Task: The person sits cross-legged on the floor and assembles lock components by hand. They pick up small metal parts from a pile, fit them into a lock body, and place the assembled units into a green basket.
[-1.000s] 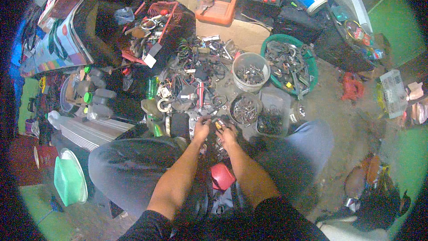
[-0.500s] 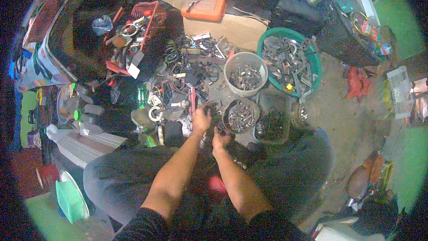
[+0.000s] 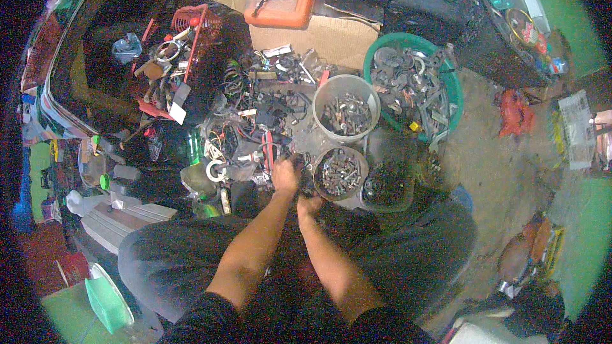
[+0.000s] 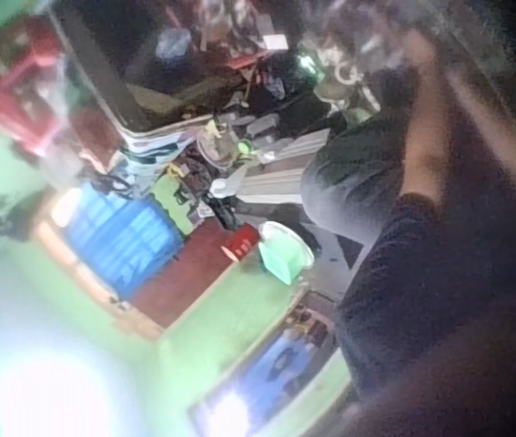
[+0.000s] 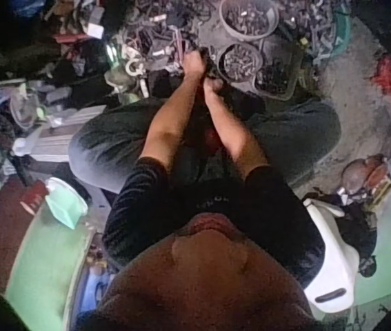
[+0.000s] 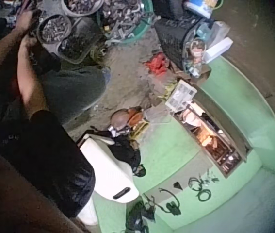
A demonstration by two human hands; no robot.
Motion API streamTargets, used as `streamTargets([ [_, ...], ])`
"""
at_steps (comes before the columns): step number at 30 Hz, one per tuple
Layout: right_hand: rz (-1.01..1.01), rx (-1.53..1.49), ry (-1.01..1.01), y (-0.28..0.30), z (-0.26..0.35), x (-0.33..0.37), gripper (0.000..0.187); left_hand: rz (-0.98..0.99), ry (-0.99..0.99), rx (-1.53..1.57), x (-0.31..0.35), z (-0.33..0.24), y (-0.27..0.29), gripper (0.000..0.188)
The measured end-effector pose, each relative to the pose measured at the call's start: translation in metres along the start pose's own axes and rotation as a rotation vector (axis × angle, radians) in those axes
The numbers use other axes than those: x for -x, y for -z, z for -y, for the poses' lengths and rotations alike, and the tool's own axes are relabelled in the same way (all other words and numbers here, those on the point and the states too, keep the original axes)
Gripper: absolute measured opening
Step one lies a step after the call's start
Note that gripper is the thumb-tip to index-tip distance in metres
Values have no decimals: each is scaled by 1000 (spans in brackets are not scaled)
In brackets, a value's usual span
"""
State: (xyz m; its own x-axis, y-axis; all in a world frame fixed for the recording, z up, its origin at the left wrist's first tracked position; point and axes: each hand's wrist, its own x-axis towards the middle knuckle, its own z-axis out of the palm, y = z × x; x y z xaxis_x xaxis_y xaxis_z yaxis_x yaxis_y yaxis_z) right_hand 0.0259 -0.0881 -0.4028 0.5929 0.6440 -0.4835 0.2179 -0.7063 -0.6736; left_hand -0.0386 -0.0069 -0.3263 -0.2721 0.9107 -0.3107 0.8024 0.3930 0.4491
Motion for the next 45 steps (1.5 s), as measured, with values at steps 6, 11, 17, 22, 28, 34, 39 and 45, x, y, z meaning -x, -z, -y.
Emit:
streamTargets([
  [6, 181, -71, 3, -4, -42, -20, 25, -7, -153, -184, 1, -6, -11, 34],
  [11, 349, -246, -185, 65, 27, 37, 27, -196, -37, 206, 13, 30, -22, 23],
  [17, 613, -463, -415, 84, -16, -2, 12, -234, 27, 452, 55, -6, 16, 21],
  [22, 677, -673, -438, 88, 5, 5, 14, -138, -104, 570, 101, 12, 2, 18],
  [28, 839, -873, -496, 97, 10, 10, 29, -48, -137, 570, 126, 18, 20, 25],
  [34, 671, -711, -451, 99, 16, 6, 41, -39, 237, 784, 108, 51, 19, 29],
  [39, 437, -226, -167, 113, 15, 9, 48, -103, 515, 628, 117, 63, 33, 30],
  [45, 204, 57, 224, 94, -54, -52, 29, 84, -42, -105, 147, 55, 18, 26],
])
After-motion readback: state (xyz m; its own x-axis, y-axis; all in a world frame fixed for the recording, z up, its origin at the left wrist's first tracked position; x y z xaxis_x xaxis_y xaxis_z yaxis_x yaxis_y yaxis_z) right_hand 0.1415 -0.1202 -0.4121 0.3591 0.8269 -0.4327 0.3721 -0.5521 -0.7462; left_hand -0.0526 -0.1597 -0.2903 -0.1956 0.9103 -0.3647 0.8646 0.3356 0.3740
